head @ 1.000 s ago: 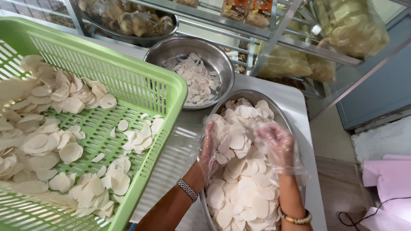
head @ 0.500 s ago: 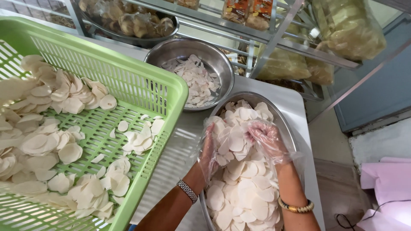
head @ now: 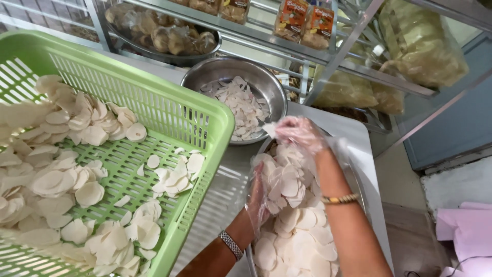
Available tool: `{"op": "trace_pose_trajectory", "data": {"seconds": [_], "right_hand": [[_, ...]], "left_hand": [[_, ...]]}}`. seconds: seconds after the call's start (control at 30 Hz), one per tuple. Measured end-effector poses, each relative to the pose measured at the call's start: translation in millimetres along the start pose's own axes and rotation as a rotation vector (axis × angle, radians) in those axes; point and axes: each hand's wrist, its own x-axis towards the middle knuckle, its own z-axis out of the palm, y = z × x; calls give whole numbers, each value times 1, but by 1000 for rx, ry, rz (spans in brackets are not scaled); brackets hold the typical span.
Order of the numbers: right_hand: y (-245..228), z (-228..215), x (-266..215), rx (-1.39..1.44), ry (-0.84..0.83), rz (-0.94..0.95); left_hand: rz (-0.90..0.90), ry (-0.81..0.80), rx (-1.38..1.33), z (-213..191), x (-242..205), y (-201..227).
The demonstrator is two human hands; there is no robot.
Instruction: Sorting and transferring sliced dry fruit from a metal tray into a plastic basket
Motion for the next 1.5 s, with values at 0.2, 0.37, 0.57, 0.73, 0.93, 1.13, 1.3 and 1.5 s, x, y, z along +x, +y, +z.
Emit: {"op": "trace_pose_trajectory", "data": {"seconds": [0.2, 0.37, 0.57, 0.73, 0.93, 1.13, 1.3, 1.5], "right_hand": [[6, 28, 45, 249, 138, 93], [-20, 5, -42, -85, -75, -124], [44, -1, -100, -281, -76, -180], [53, 5, -122, -228, -1, -333], [34, -30, -136, 41, 252, -226], [105, -66, -120, -401, 457, -455], [59, -4, -127, -392, 135, -511], [97, -2, -114, -539, 347, -454]], "left_hand": [[-53, -27, -2, 42, -42, 18], [-90, 44, -24, 44, -47, 20], [-124, -30, 44, 33, -41, 17], [-107, -9, 17, 34, -44, 19], [-96, -36, -62, 36, -49, 22], [-111, -16, -28, 26, -36, 15], [-40, -33, 50, 11, -14, 11], [-29, 6, 86, 29, -34, 13]]}}
